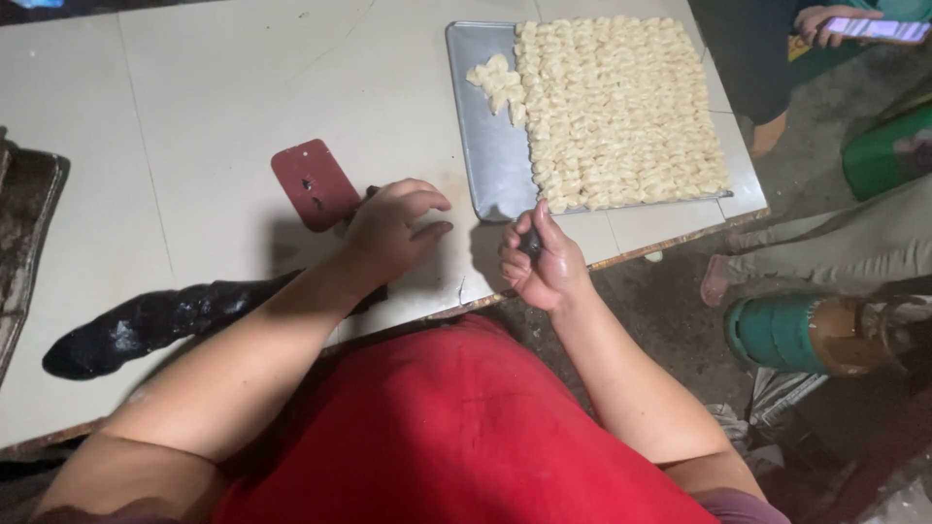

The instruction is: Rolling a long piece of dark dough and pinching off small portions to place on a baking tray.

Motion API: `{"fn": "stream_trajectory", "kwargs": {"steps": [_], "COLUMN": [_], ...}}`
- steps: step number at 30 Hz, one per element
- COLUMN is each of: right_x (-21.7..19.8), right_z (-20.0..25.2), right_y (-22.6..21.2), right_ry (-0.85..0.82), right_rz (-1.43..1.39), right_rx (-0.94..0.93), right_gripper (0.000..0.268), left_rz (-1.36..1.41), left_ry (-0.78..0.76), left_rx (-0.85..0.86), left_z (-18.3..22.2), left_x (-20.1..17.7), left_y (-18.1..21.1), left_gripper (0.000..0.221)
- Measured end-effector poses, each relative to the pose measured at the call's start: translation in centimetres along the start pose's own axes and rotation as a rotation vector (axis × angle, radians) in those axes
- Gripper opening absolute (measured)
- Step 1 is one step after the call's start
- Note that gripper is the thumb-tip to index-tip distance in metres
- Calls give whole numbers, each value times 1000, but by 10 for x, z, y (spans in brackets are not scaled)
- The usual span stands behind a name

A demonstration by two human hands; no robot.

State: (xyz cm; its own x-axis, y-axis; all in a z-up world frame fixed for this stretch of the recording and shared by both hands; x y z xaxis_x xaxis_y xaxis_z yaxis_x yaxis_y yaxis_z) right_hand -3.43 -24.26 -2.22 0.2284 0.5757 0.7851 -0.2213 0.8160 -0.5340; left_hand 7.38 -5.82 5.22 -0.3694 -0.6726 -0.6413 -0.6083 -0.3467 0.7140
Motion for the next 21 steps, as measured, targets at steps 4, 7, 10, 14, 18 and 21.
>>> {"fn": "stream_trajectory", "kwargs": {"steps": [4,7,10,14,18,21], "right_x": [31,-32,-31,-33,-30,-59], "right_z": [18,17,18,27,57,90], "right_y": [-11,-9,0,0,-11,-2], "right_ry": [119,99,97,211,261,331], "right_rz": [-55,-6,-86,-20,-42,43], "right_rx": [27,-81,-32,-47,-88,-131], "right_gripper": [24,27,41,51,37,14], "left_rz": [41,100,126,147,108,36], "left_ry": [-12,-70,-141,-183,-241,-271], "left_rx": [25,-66,-16,57,28,-45], "left_z": [-7,-9,-24,-34,-41,-48], "left_x": [5,20,33,59,69,69], "left_y": [2,-14,8,19,4,-28], "left_gripper": [20,17,17,18,21,22]}}
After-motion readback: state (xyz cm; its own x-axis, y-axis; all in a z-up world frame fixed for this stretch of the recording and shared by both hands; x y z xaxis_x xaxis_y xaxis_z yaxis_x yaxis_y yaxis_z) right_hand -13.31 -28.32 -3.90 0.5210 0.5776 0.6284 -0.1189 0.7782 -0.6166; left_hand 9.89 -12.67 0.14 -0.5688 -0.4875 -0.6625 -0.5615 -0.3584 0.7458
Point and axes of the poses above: each hand's wrist, its own z-axis away from the middle knuckle, its own x-axis out of the palm, y = z × x, the point moved 8 cm from there along -z, towards the middle knuckle, and after that the axes turned 2 degrees about x, right-handed, at the moved point
